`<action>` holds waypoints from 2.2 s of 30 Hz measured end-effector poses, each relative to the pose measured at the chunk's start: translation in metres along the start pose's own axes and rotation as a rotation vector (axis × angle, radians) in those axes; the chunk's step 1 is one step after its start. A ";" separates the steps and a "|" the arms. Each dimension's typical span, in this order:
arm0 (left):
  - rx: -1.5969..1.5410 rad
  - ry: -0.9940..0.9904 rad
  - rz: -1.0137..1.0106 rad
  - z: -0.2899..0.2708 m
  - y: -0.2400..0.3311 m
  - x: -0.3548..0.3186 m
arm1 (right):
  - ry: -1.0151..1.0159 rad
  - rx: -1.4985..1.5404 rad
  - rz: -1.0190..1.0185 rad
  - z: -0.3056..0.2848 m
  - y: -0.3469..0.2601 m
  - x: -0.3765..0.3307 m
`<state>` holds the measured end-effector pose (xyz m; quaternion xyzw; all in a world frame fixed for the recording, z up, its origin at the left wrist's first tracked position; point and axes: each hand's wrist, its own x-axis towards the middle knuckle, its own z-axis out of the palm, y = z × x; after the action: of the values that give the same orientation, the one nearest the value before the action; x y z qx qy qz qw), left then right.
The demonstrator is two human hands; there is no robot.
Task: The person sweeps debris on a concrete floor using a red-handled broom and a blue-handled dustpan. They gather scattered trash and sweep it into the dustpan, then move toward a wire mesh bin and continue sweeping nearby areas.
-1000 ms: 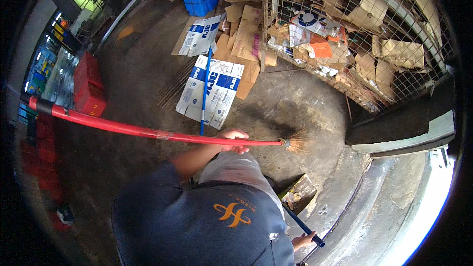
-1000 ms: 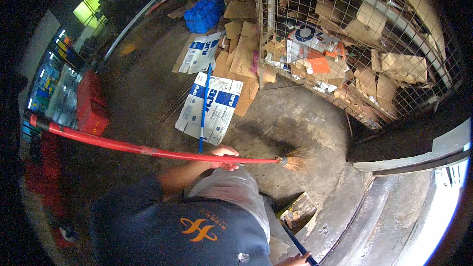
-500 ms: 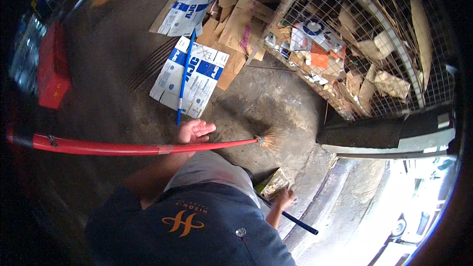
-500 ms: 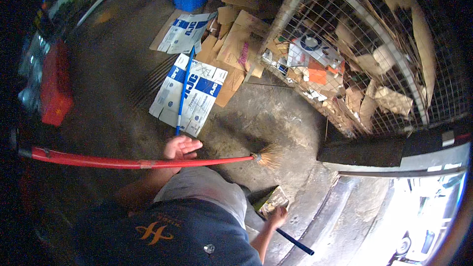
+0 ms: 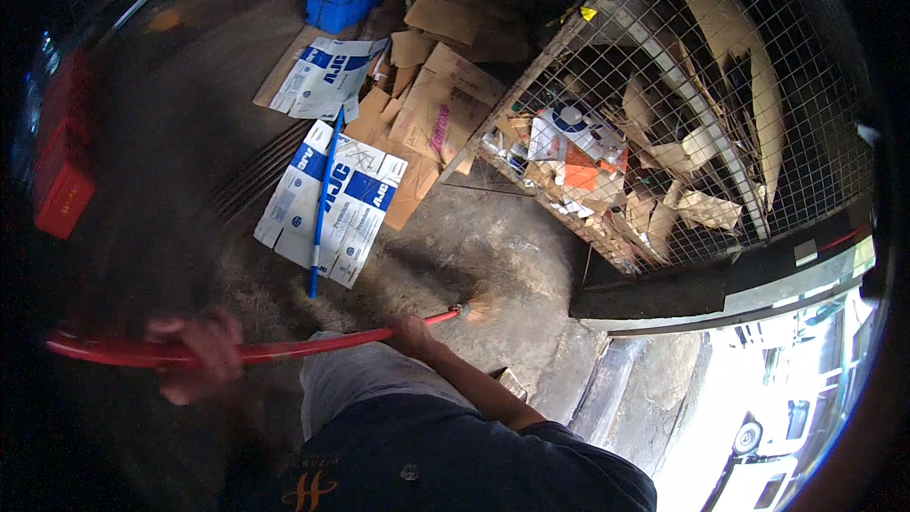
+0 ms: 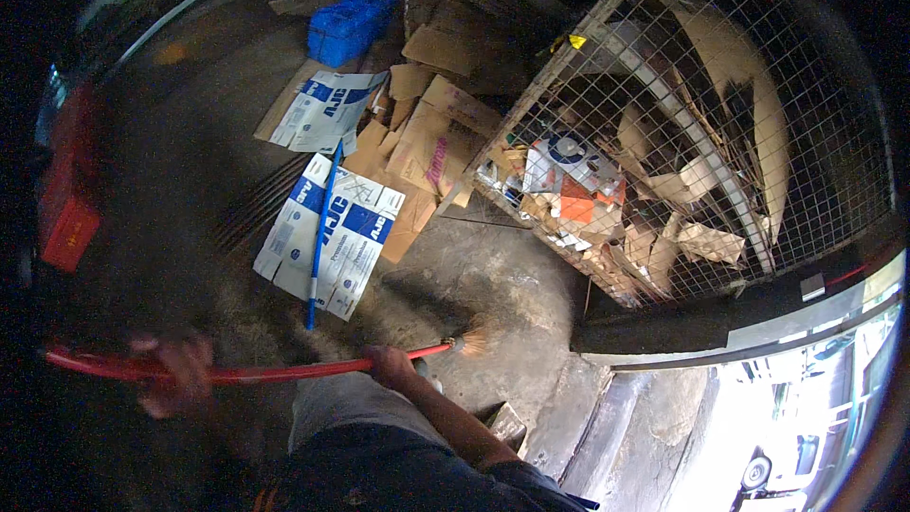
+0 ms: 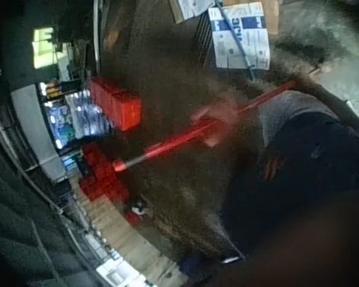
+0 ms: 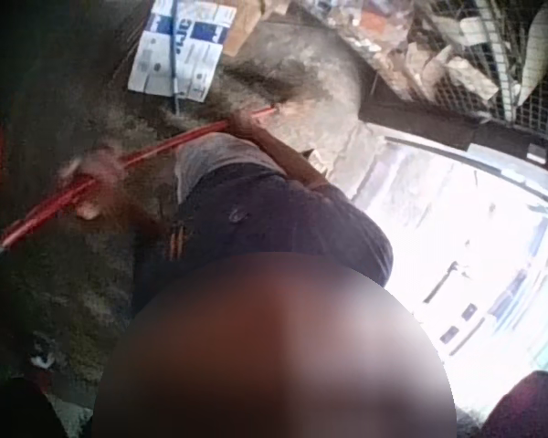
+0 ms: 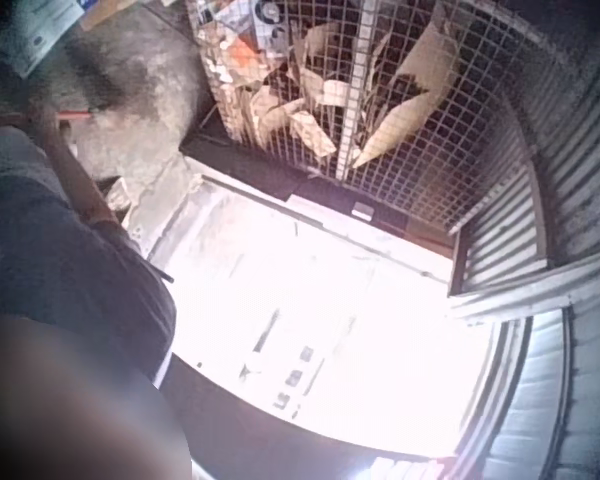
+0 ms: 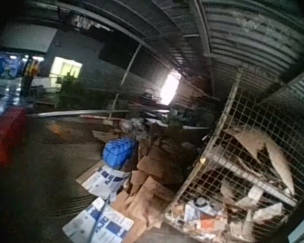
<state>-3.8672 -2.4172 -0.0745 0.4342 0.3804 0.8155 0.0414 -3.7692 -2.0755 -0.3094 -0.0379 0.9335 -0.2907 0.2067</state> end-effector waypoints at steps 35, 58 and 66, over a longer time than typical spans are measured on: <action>0.497 -0.395 -0.439 -0.012 -0.099 0.188 | 0.557 -0.038 0.097 -0.128 0.180 0.136; 0.554 -0.427 -0.384 0.016 -0.016 0.053 | 0.560 -0.152 -0.191 -0.053 0.070 0.080; 0.523 -0.182 -0.308 0.025 0.020 -0.023 | 0.411 -0.210 -0.250 -0.084 0.032 0.029</action>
<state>-3.8289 -2.4260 -0.0686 0.4384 0.6332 0.6320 0.0854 -3.8283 -2.0104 -0.2757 -0.1144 0.9690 -0.2168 -0.0296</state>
